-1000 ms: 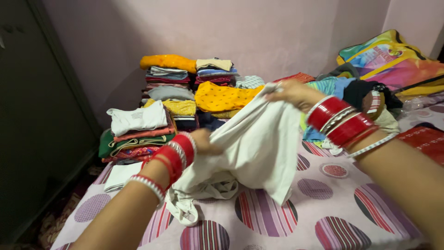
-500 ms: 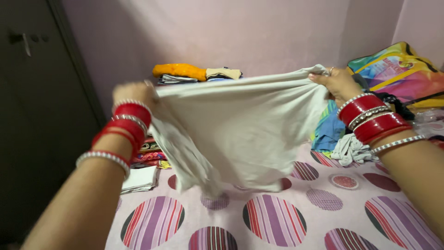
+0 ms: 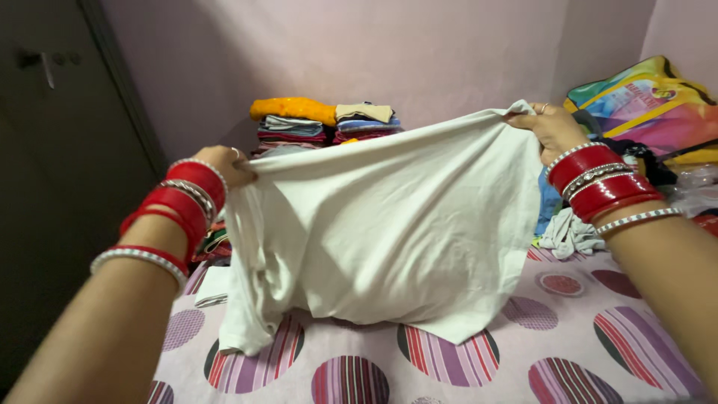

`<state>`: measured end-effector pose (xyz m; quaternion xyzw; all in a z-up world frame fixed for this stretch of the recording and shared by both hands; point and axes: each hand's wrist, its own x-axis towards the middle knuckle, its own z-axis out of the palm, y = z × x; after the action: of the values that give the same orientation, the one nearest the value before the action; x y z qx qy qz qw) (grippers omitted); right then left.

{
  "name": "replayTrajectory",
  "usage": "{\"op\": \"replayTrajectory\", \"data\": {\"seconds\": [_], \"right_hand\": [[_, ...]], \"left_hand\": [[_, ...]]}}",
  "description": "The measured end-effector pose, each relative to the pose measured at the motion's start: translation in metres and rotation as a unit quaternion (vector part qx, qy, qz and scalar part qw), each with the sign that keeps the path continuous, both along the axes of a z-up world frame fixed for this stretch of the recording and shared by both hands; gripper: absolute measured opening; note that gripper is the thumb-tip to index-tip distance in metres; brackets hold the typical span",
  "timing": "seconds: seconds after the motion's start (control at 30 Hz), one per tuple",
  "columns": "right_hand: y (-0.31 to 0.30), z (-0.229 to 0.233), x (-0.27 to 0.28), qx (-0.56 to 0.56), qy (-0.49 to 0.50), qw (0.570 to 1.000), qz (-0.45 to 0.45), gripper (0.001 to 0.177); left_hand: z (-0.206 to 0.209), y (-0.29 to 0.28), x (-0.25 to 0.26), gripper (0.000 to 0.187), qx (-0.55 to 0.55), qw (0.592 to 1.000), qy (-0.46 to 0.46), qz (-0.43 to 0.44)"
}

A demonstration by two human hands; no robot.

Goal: The person folds a white t-shirt and a white tank top on a bed, smoothing the fabric and aligning edges before stacking them. The person then picks up a striped blue and green shirt and begins to unfold it.

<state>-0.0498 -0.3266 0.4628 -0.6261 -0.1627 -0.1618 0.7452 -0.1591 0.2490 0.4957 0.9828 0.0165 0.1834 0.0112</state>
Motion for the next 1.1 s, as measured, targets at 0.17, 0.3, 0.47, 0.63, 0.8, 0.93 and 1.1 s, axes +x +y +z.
{"op": "replayTrajectory", "data": {"seconds": [0.17,0.3,0.47,0.63,0.8,0.93,1.1], "right_hand": [[-0.014,0.001,-0.010,-0.072,-0.044,0.995,-0.061,0.020],[-0.020,0.001,-0.017,-0.243,-0.095,0.933,-0.249,0.022],[-0.025,-0.006,-0.010,-0.240,-0.103,0.930,-0.257,0.022],[-0.036,-0.008,-0.003,-0.197,-0.060,0.950,-0.234,0.019],[-0.052,-0.010,0.011,-0.131,0.031,0.974,-0.183,0.019],[-0.055,-0.017,0.013,-0.120,0.004,0.983,-0.139,0.018],[-0.063,-0.023,0.011,-0.067,0.022,0.993,-0.093,0.023]], "left_hand": [[-0.033,-0.029,-0.017,0.031,-0.044,0.991,-0.087,0.087],[-0.030,-0.051,-0.033,0.027,-0.106,0.961,-0.230,0.111],[-0.013,-0.071,-0.027,0.025,-0.075,0.986,-0.092,0.119],[-0.038,-0.054,-0.004,0.024,-0.102,0.986,-0.098,0.084],[-0.056,-0.040,0.026,0.021,-0.557,0.800,-0.211,-0.071],[-0.056,-0.056,0.024,0.021,-0.451,0.870,-0.191,0.058],[-0.045,-0.063,0.013,0.021,-0.388,0.907,-0.150,0.069]]}}
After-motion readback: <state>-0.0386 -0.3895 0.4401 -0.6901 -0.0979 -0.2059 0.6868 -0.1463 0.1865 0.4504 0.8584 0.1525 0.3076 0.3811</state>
